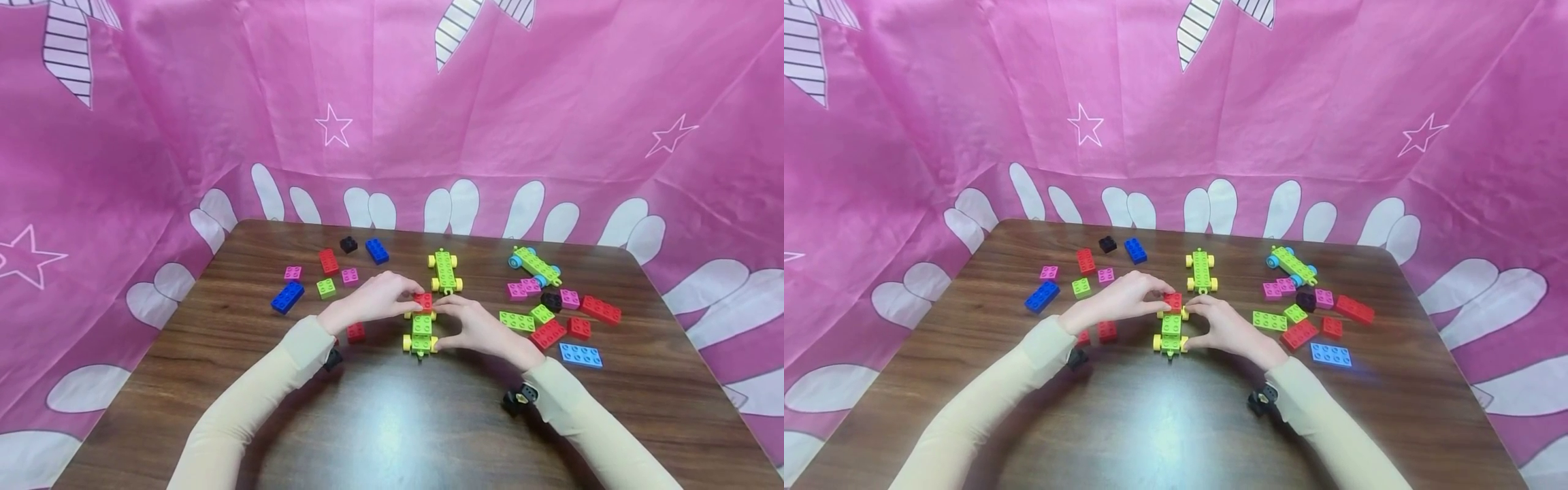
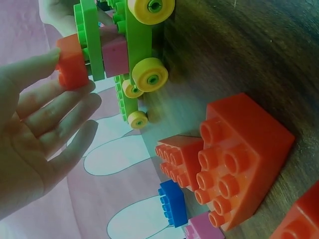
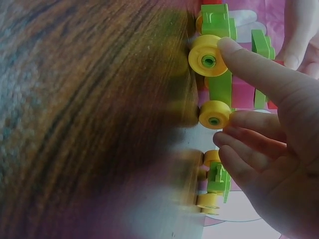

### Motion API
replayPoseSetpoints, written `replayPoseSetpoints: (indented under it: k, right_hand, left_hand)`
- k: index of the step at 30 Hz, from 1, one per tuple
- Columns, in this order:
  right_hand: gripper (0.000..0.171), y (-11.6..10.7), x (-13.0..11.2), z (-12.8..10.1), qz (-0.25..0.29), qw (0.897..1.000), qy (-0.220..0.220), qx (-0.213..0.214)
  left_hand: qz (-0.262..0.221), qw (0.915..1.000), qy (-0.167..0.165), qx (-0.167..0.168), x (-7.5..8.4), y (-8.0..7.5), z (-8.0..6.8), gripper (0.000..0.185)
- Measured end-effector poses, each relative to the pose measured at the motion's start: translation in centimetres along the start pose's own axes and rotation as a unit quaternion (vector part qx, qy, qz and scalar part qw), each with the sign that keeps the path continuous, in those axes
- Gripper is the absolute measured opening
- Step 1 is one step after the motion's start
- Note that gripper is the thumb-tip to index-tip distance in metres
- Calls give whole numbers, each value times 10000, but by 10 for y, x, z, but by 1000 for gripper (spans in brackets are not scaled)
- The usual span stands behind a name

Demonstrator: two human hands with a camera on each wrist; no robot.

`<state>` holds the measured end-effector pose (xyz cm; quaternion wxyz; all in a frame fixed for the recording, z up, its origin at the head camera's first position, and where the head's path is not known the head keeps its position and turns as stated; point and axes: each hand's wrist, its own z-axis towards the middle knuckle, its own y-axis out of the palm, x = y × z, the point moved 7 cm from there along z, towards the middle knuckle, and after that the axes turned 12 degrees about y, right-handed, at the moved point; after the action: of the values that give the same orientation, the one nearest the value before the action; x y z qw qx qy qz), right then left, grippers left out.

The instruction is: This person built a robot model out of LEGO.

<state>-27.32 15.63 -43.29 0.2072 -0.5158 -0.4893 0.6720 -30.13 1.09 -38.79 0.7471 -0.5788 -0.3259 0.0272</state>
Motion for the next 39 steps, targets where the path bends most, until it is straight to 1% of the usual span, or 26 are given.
replayPoseSetpoints:
  k: [6, 13, 17, 26, 32, 39]
  right_hand:
    - [70, 1, 1, 1, -28, 10000, 16, 2]
    - [70, 0, 0, 1, 5, 10000, -6, 11]
    - [70, 0, -1, 2, -26, 10000, -37, 20]
    - [70, 2, 2, 0, 51, 10000, 10, 2]
    - [70, 1, 2, 0, 45, 10000, -28, 36]
    - [70, 1, 2, 0, 50, 10000, -54, 22]
  left_hand:
    - [7, 10000, 9, 81, 2, 0, 3, 33]
    - [8, 9999, -97, 40, 2, 0, 5, 32]
    - [89, 9998, -167, 38, 2, 0, 4, 32]
    - [249, 9995, -163, 100, 7, 2, 5, 30]
    - [290, 9992, -288, -13, 9, 3, 7, 32]
    - [504, 9980, -326, -203, 14, 2, 10, 31]
